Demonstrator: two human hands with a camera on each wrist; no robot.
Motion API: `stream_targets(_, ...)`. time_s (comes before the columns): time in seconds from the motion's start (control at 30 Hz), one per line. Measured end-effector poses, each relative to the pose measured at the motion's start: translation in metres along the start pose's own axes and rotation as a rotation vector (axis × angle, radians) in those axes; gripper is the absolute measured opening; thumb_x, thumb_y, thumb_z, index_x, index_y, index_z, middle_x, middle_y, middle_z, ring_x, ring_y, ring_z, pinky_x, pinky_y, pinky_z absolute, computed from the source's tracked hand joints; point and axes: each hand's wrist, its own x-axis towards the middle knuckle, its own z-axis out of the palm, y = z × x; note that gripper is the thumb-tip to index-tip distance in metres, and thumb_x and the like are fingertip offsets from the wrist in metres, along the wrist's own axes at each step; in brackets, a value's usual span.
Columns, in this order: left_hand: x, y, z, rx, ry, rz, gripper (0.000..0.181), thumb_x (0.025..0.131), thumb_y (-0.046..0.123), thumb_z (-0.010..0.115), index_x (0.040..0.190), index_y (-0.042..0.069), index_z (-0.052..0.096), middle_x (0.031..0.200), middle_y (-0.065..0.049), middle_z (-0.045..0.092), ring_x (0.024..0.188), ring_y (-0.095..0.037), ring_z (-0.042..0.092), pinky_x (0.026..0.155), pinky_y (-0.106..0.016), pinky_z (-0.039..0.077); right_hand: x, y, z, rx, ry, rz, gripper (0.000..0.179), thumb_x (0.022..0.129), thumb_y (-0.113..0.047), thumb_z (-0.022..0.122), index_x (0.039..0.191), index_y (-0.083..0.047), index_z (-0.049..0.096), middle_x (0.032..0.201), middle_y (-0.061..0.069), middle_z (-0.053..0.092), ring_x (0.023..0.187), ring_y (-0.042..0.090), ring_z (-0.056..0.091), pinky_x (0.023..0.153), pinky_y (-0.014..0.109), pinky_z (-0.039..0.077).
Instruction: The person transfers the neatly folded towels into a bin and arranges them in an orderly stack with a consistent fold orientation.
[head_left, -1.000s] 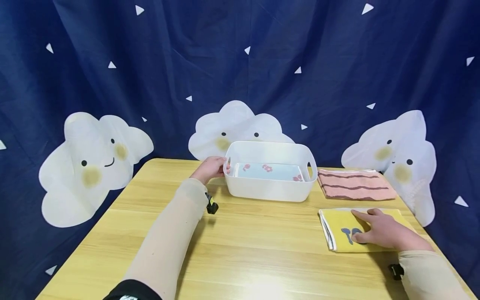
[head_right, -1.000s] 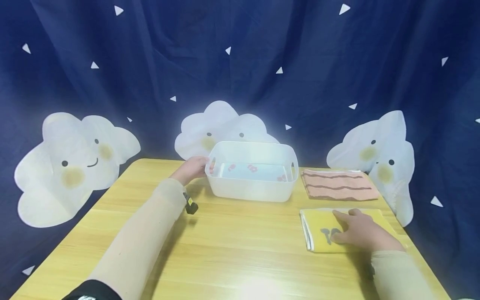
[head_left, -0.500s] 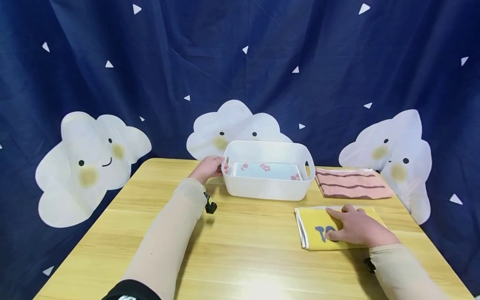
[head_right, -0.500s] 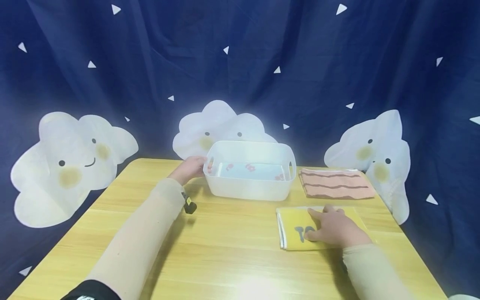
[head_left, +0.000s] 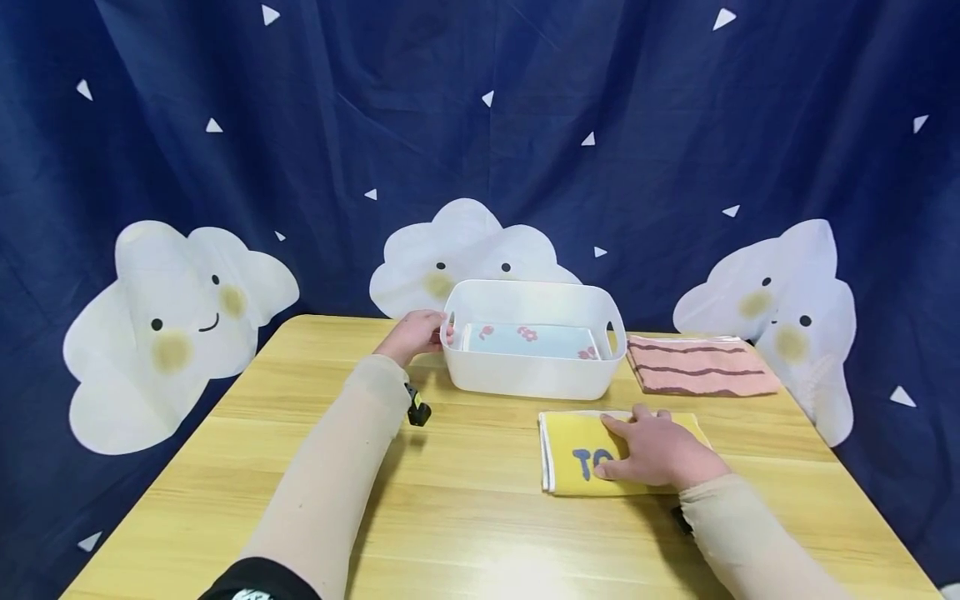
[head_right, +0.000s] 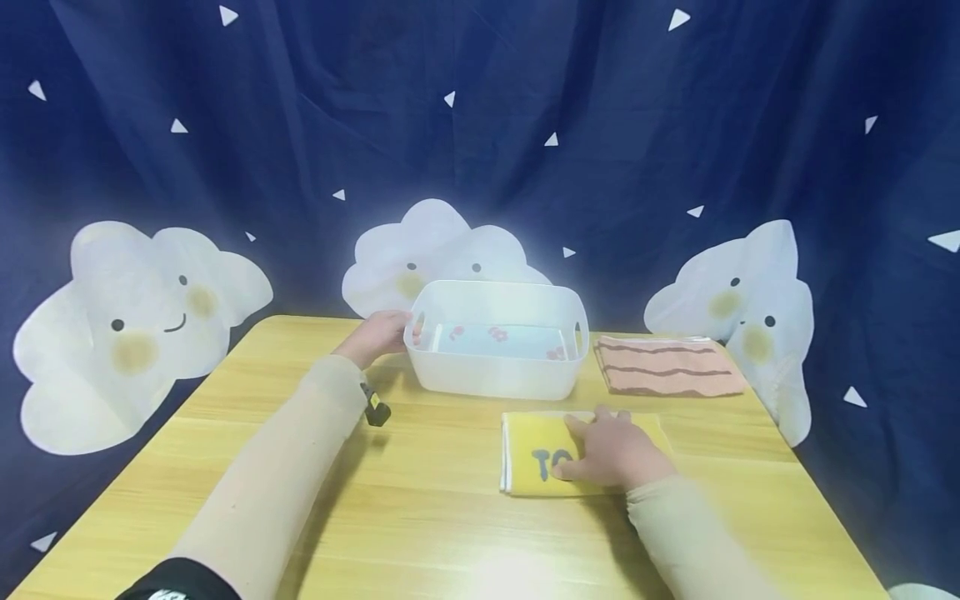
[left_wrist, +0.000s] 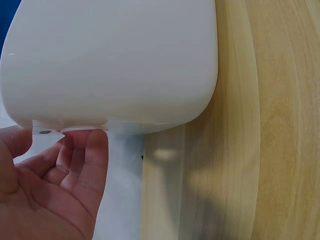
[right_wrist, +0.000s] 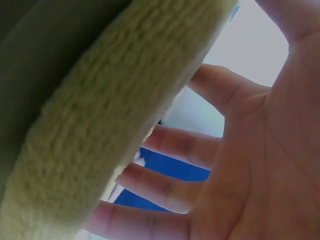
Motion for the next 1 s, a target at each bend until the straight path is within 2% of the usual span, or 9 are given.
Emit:
stream_targets(0.27, 0.003, -0.002, 0.001, -0.031, -0.001, 0.006, 0.043, 0.111, 0.024, 0.037, 0.134, -0.008, 0.054, 0.122, -0.026, 0.061, 0.113, -0.036, 0.058, 0.107, -0.052, 0.041, 0.015, -0.035, 0.003, -0.019, 0.005, -0.024, 0.091, 0.079, -0.076, 0.067, 0.147, -0.017, 0.055, 0.140, 0.032, 0.048, 0.115, 0.056, 0.050, 0.085, 0.062, 0.050)
stream_targets(0.6, 0.001, -0.001, 0.001, -0.017, 0.010, -0.009, 0.044, 0.111, 0.026, 0.038, 0.136, -0.007, 0.054, 0.125, -0.025, 0.059, 0.115, -0.037, 0.056, 0.107, -0.050, 0.042, 0.035, -0.078, 0.003, -0.048, 0.009, -0.059, 0.086, 0.082, -0.071, 0.066, 0.148, -0.016, 0.054, 0.145, 0.033, 0.044, 0.120, 0.057, 0.048, 0.090, 0.057, 0.050)
stream_targets(0.77, 0.001, 0.000, 0.001, -0.029, 0.021, -0.010, 0.044, 0.111, 0.027, 0.039, 0.137, -0.006, 0.053, 0.123, -0.023, 0.060, 0.115, -0.035, 0.057, 0.106, -0.049, 0.043, 0.046, -0.100, 0.002, -0.043, 0.000, -0.052, 0.087, 0.082, -0.072, 0.066, 0.148, -0.017, 0.053, 0.148, 0.031, 0.042, 0.120, 0.055, 0.048, 0.084, 0.055, 0.053)
stream_targets(0.9, 0.000, 0.000, 0.002, -0.031, 0.025, -0.012, 0.045, 0.111, 0.027, 0.039, 0.137, -0.006, 0.053, 0.121, -0.021, 0.061, 0.116, -0.036, 0.057, 0.105, -0.049, 0.044, 0.051, -0.111, 0.001, -0.057, 0.004, -0.055, 0.088, 0.082, -0.074, 0.065, 0.149, -0.017, 0.053, 0.149, 0.031, 0.042, 0.121, 0.055, 0.048, 0.081, 0.054, 0.055)
stream_targets(1.0, 0.000, -0.001, 0.003, -0.027, 0.027, -0.012, 0.045, 0.111, 0.027, 0.039, 0.136, -0.007, 0.053, 0.121, -0.021, 0.061, 0.115, -0.035, 0.056, 0.105, -0.048, 0.044, 0.052, -0.114, 0.002, -0.060, 0.002, -0.044, 0.088, 0.082, -0.075, 0.064, 0.149, -0.019, 0.053, 0.150, 0.029, 0.041, 0.123, 0.055, 0.047, 0.085, 0.054, 0.054)
